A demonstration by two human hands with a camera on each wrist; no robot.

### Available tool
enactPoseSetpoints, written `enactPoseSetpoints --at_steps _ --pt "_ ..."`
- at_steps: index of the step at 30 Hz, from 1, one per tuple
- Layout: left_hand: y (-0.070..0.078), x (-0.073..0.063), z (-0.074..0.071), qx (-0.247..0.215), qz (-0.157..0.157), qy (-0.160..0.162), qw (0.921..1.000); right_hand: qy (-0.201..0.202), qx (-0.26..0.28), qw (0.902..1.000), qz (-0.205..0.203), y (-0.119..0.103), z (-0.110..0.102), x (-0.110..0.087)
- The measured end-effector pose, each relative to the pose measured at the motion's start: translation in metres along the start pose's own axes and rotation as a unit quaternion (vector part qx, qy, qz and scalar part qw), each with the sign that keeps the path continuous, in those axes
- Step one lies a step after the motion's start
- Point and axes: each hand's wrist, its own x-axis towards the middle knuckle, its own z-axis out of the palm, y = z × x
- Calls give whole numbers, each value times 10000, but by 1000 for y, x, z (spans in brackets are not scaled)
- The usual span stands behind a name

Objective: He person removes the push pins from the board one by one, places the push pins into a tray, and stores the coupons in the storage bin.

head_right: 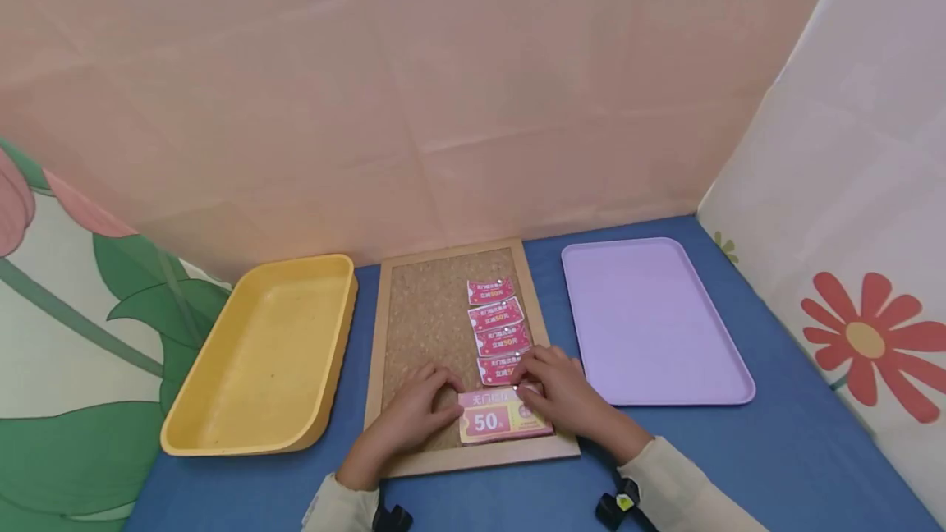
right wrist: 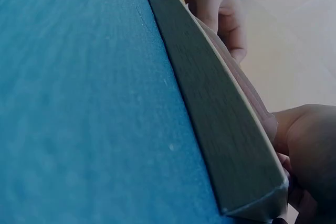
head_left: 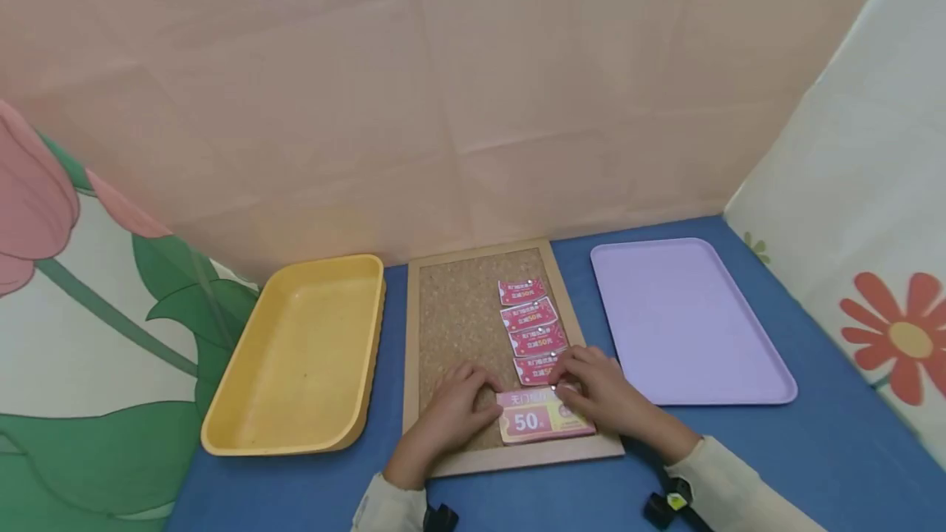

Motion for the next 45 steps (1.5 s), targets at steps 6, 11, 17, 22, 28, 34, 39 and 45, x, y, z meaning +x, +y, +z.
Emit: enactPoseSetpoints --at_steps 6,11,17,22,28,34,39,45 --pt "-1 1 2 -59 58 -71 9999 34 15 10000 2 -1 1 -2" --pt "-3 0 2 -133 66 -109 9998 13 23 10000 38 0 3 -2" --pt "-7 -2 1 -258 225 -157 9993 18 12 10000 6 -2 3 -1" --pt "-9 -3 1 -354 323 -206 9986 35 -65 10000 -60 -4 2 -2" --pt "-9 -2 0 -329 338 -235 9986 16 -122 9999 -15 -3 1 -1" --pt "-7 0 -1 -240 323 -185 9990 78 -222 9997 -61 -2 0 0" --pt "-6 0 -1 -153 375 -89 9991 130 -300 9994 -145 -2 1 1" --pt "-7 0 -1 -212 355 -123 9991 137 -273 9994 -163 -2 1 1"
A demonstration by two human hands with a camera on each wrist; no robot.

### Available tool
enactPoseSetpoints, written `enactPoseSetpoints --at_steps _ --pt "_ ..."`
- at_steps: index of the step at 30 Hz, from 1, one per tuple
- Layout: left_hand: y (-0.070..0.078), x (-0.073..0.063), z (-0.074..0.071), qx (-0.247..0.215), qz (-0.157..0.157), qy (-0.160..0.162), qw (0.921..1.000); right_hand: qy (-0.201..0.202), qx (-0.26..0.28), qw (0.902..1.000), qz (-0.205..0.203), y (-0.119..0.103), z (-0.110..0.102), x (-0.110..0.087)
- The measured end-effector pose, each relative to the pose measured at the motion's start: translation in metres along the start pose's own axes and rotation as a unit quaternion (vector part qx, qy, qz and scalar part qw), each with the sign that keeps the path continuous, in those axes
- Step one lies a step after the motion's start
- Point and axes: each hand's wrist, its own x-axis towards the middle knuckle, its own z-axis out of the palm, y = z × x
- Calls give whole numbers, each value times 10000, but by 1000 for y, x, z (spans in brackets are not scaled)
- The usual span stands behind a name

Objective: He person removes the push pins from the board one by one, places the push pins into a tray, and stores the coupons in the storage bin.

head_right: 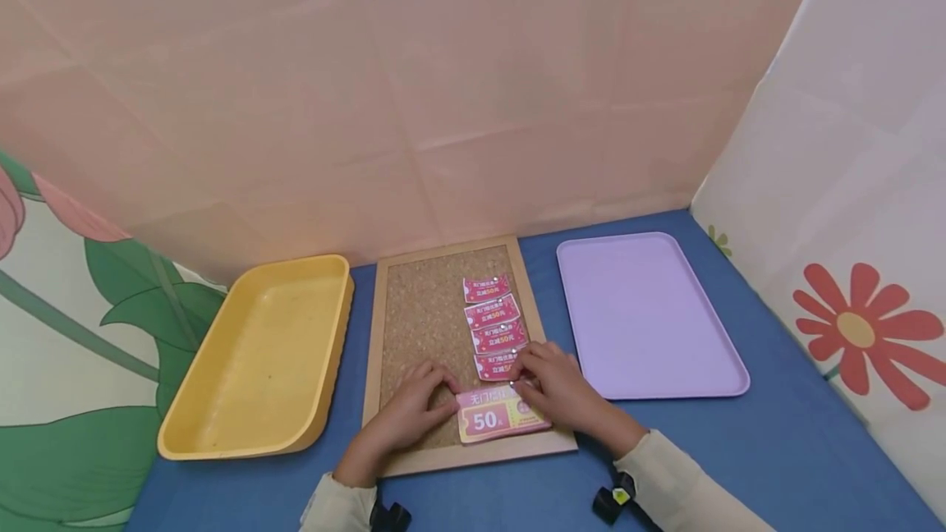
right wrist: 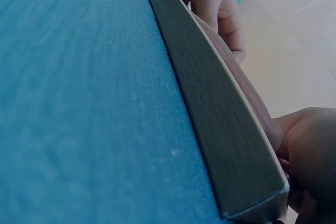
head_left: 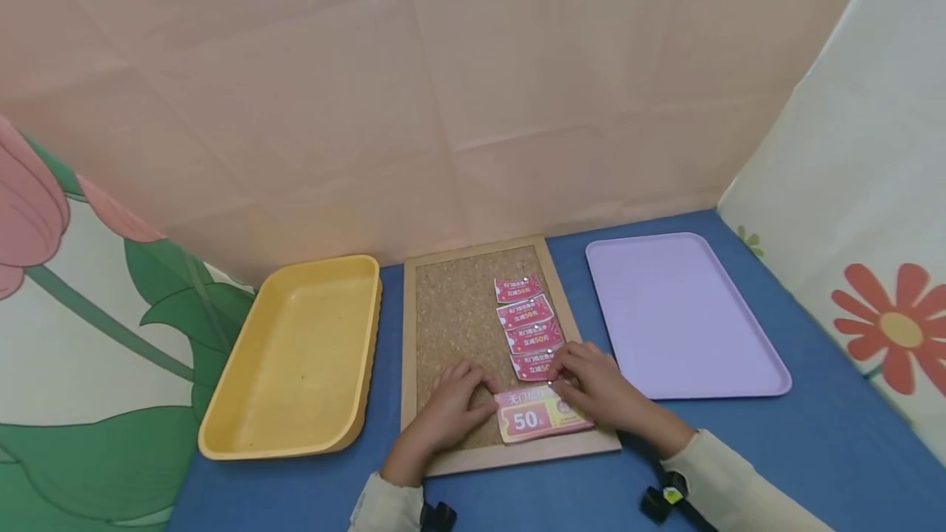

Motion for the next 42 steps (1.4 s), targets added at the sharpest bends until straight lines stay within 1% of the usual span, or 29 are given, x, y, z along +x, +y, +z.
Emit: enactPoseSetpoints --at_steps 6,10,16,21,25,30,42 --pt "1 0 -1 -22 -37 37 10000 -2 7 10000 32 1 1 0" --pt "2 0 -1 42 -85 66 9999 9 14 9999 104 1 2 0" --pt "4 0 0 103 -30 157 9998 -91 14 9997 224 2 1 0" --pt "5 1 1 178 -71 234 9995 -12 13 9999 162 1 0 -1" --pt "5 2 2 203 -148 209 9995 65 7 10000 40 0 1 0" --pt "7 2 0 118 -280 159 9994 54 -7 10000 41 -1 2 1" --pt "5 1 0 13 -220 152 9996 -98 -46 9997 196 -2 0 1"
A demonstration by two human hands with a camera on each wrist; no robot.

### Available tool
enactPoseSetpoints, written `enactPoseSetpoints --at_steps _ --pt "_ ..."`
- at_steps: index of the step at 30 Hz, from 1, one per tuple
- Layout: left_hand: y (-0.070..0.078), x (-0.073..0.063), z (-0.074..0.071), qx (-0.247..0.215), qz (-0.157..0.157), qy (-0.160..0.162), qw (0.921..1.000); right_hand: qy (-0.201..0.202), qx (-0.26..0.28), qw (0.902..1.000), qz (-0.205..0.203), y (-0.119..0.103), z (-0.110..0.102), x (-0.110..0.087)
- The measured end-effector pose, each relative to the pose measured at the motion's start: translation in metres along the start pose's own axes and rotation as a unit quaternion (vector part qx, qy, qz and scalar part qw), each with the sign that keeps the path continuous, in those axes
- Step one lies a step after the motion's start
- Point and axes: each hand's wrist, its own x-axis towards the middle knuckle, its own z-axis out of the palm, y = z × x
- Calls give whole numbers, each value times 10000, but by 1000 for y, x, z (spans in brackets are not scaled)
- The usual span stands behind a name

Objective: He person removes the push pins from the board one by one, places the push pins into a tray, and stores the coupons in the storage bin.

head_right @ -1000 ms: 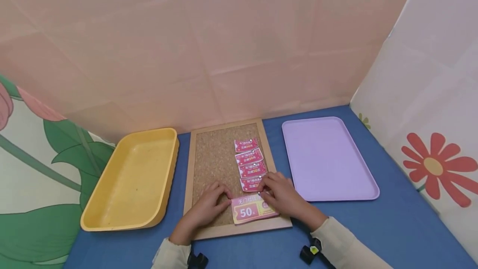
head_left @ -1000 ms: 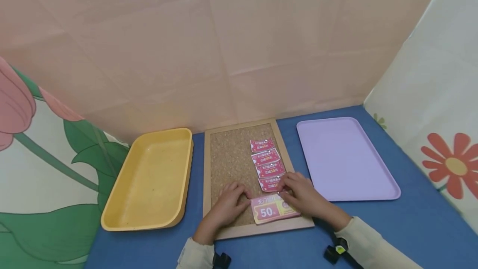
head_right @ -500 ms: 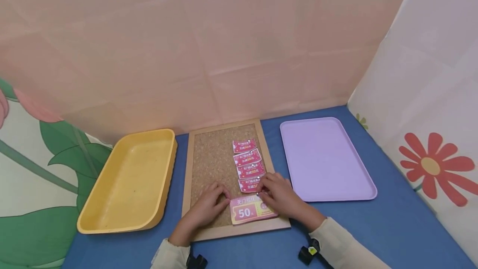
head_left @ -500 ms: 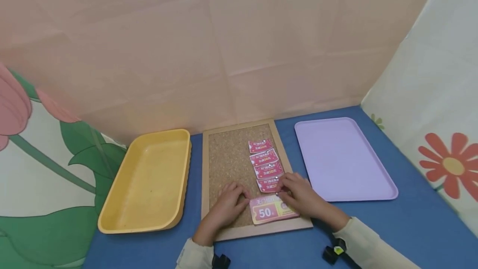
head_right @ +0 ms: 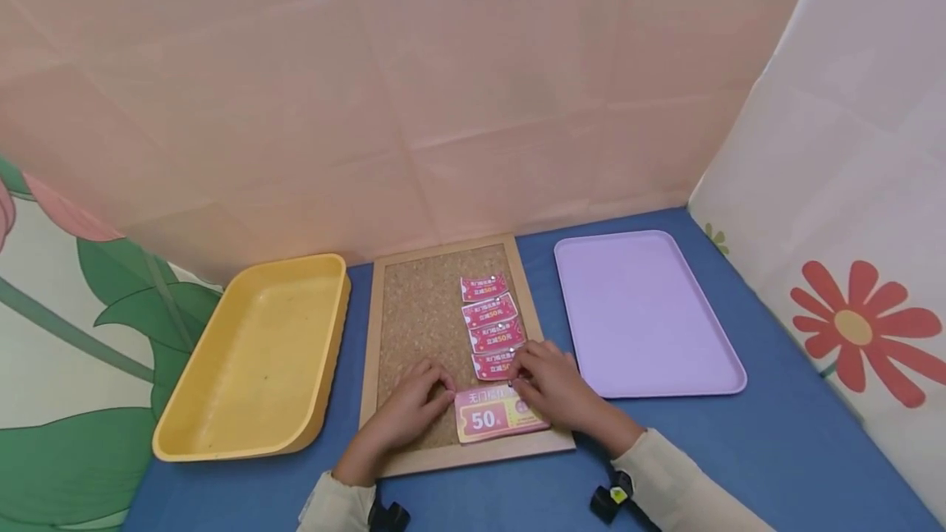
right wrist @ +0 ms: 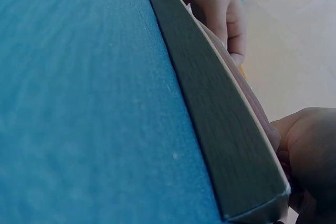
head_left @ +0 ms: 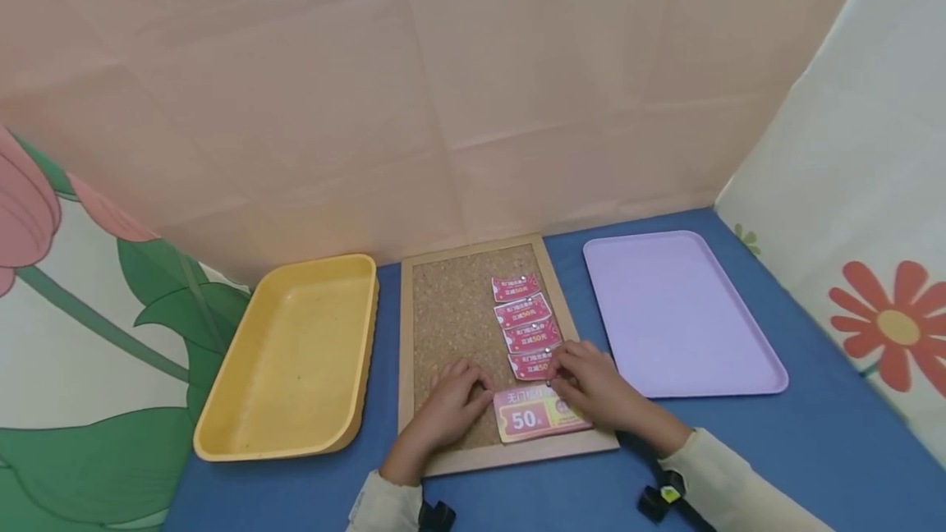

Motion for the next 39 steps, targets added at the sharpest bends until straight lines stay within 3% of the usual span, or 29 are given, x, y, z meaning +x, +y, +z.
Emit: enactPoseSetpoints --at_steps 21,39 --pt "-1 1 -1 -18 131 44 9999 -170 32 9998 -47 -2 -4 1" --pt "-1 0 -1 14 138 30 9999 -73 219 9996 -134 3 -1 -1"
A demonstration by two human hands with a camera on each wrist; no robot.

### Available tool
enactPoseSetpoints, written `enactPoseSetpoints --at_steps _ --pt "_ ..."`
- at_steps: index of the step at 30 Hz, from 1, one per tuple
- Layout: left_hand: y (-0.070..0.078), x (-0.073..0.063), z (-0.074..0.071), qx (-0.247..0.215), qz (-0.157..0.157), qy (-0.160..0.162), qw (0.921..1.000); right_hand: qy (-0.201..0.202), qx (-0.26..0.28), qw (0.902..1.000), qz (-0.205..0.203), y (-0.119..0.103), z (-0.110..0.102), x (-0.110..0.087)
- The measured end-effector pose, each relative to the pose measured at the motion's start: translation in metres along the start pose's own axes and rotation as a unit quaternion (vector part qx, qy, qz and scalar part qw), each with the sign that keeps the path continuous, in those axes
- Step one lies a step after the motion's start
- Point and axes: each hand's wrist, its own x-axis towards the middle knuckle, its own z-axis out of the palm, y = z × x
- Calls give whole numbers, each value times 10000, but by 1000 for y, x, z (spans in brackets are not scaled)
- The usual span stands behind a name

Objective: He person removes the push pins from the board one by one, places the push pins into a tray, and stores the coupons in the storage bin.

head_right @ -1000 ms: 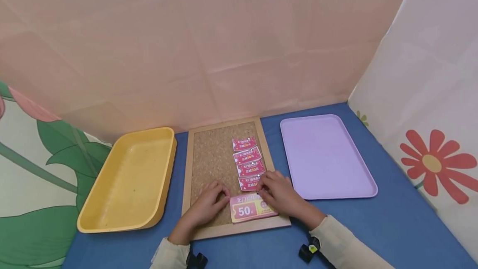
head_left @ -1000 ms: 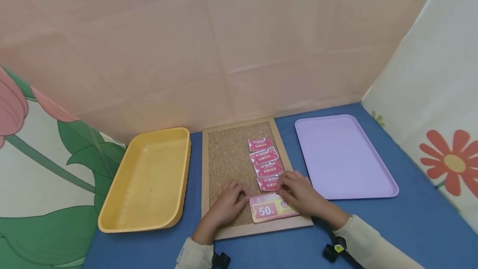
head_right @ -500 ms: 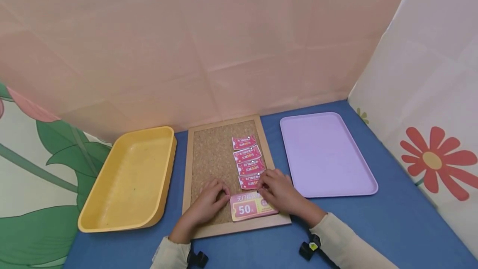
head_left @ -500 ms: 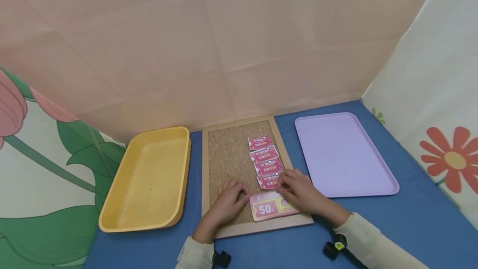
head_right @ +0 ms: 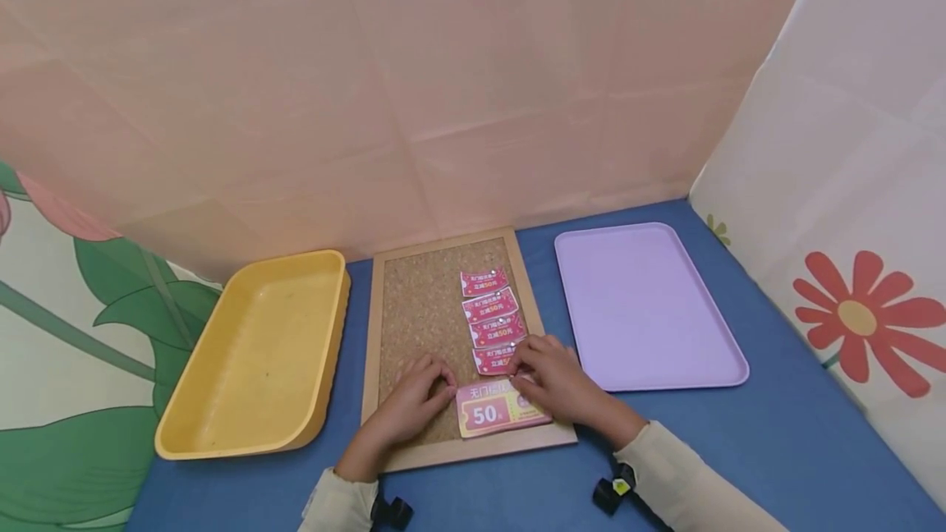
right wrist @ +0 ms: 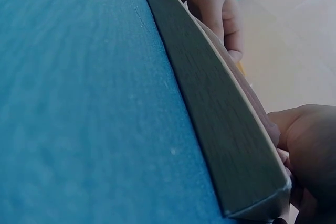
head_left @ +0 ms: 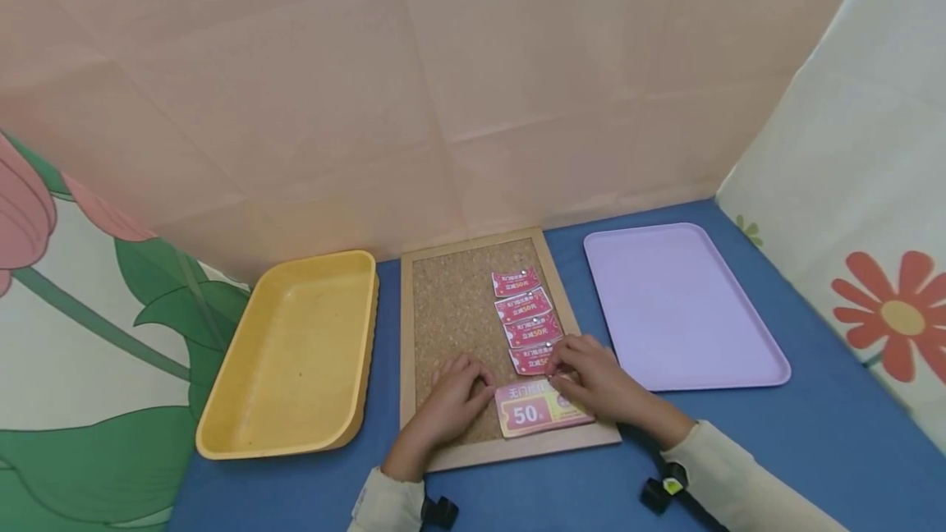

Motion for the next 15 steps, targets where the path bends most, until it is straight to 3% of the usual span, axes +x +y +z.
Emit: enactPoseSetpoints --at_steps 7,15 --pt "-2 1 1 65 74 14 10000 -8 -149 9997 -178 -1 -4 1" --pt "-3 0 1 -1 71 5 10000 -350 -403 9984 -177 -3 -12 9"
